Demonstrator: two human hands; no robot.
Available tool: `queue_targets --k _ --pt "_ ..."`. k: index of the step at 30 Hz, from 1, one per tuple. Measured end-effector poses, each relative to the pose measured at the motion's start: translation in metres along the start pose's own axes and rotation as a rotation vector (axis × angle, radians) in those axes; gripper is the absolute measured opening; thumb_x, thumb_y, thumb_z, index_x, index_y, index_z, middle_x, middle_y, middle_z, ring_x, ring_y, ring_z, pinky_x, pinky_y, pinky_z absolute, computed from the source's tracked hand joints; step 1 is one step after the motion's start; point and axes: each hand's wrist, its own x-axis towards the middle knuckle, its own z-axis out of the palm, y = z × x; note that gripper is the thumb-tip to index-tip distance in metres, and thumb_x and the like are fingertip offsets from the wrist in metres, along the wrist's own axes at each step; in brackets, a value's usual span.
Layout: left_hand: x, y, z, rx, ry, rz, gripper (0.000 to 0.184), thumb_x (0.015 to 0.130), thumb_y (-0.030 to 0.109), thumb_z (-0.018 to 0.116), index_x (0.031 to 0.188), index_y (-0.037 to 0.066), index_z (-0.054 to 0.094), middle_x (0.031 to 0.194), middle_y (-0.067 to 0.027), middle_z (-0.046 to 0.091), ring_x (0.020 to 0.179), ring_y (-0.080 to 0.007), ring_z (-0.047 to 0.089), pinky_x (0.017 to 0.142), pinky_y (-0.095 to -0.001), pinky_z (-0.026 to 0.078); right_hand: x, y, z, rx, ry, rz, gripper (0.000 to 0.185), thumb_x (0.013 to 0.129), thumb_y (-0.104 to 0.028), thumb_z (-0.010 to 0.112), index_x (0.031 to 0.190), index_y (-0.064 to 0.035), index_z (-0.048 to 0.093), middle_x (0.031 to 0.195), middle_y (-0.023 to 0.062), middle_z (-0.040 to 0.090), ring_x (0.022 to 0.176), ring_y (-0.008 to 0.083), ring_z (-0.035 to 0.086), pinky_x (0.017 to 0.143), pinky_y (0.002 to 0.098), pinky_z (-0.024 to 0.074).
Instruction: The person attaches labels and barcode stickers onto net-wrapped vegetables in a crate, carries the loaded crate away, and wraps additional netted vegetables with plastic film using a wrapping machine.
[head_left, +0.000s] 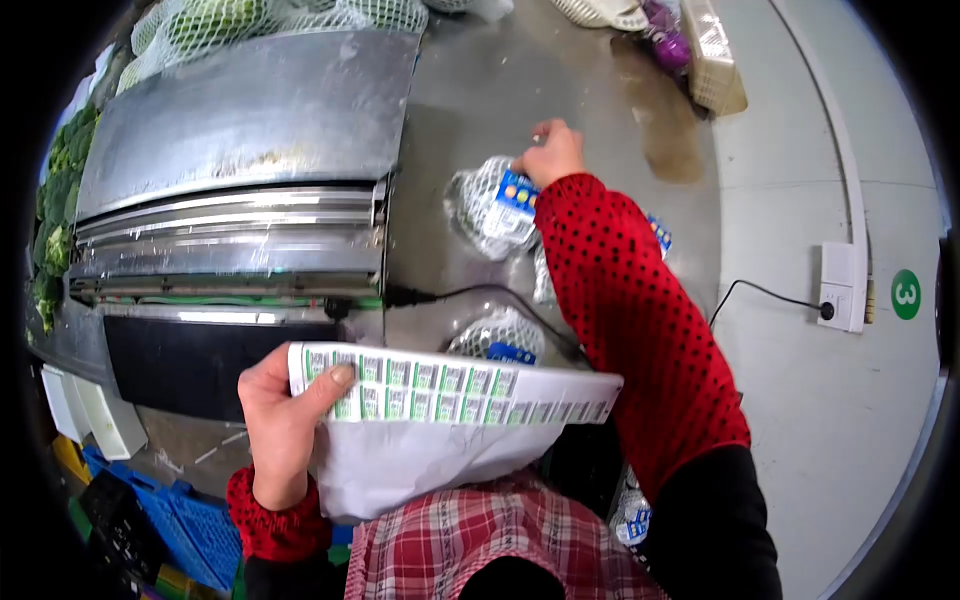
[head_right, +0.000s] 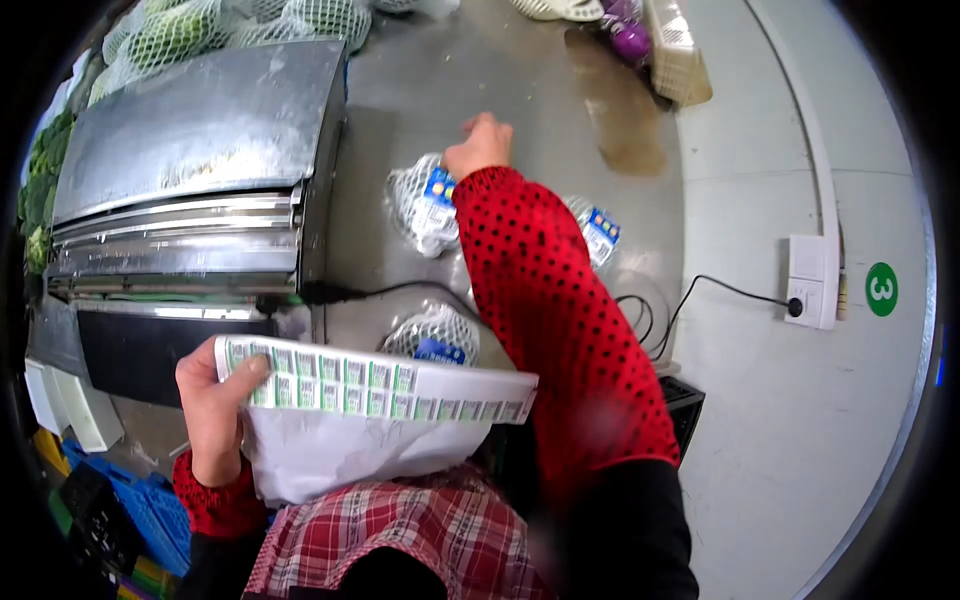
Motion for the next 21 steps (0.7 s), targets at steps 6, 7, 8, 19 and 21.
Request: queue_targets --k 6,7,8,19,21 --pt "-0.025 -0.01 0.002 0.099 0.087 0.102 0.012 0.083 0.003 0.073 0.093 -0.003 0.07 0.08 -0.0056 0.071 0.069 -0.0061 0.061 0.064 -0.0211 0.048 -0.063 -0.04 -0.077 0.206 -0.455 -0.396 0.034 0.081 -0.015 0.074 0.109 0.0021 0.065 0.092 0.0086 0.067 0.083 0.0148 0.062 0.075 0.0289 0.0517" --pt "-0.028 -0.015 0.006 0.11 0.105 0.121 0.012 0.083 0.003 0.073 0.093 -0.003 0.07 0.079 -0.0055 0.071 0.069 -0.0061 0.061 0.064 -0.021 0.048 -0.109 -0.054 -0.103 0.397 -0.737 -0.293 0.027 0.084 -0.013 0.07 0.107 0.0015 0.067 0.092 0.0074 0.068 0.084 0.0124 0.062 0.072 0.0272 0.0512" --pt "-0.027 -0.016 0.005 0.122 0.115 0.139 0.013 0.083 0.004 0.073 0.093 -0.003 0.07 0.079 -0.0055 0.071 0.068 -0.0061 0.061 0.063 -0.0209 0.047 -0.137 -0.056 -0.115 0.385 -0.968 -0.27 0.027 0.085 -0.012 0.069 0.109 0.0 0.067 0.093 0.0081 0.068 0.085 0.0116 0.061 0.072 0.0261 0.0505" --pt "-0.06 -0.033 0.019 0.304 0.111 0.044 0.01 0.083 0.003 0.073 0.089 -0.004 0.07 0.077 -0.0058 0.07 0.066 -0.006 0.06 0.061 -0.0211 0.047 -0.297 0.005 -0.103 0.038 -0.18 -0.954 0.024 0.07 -0.008 0.063 0.093 -0.0011 0.064 0.087 0.0096 0.059 0.076 0.0246 0.059 0.066 0.033 0.0488" --pt "-0.059 -0.045 0.015 0.302 0.115 0.038 0.01 0.083 0.003 0.073 0.09 -0.004 0.07 0.078 -0.0059 0.071 0.066 -0.0061 0.06 0.061 -0.0212 0.047 -0.306 0.011 -0.09 -0.024 -0.097 -0.959 0.022 0.068 -0.007 0.066 0.089 -0.0025 0.064 0.089 0.0101 0.059 0.076 0.0227 0.059 0.066 0.0319 0.049"
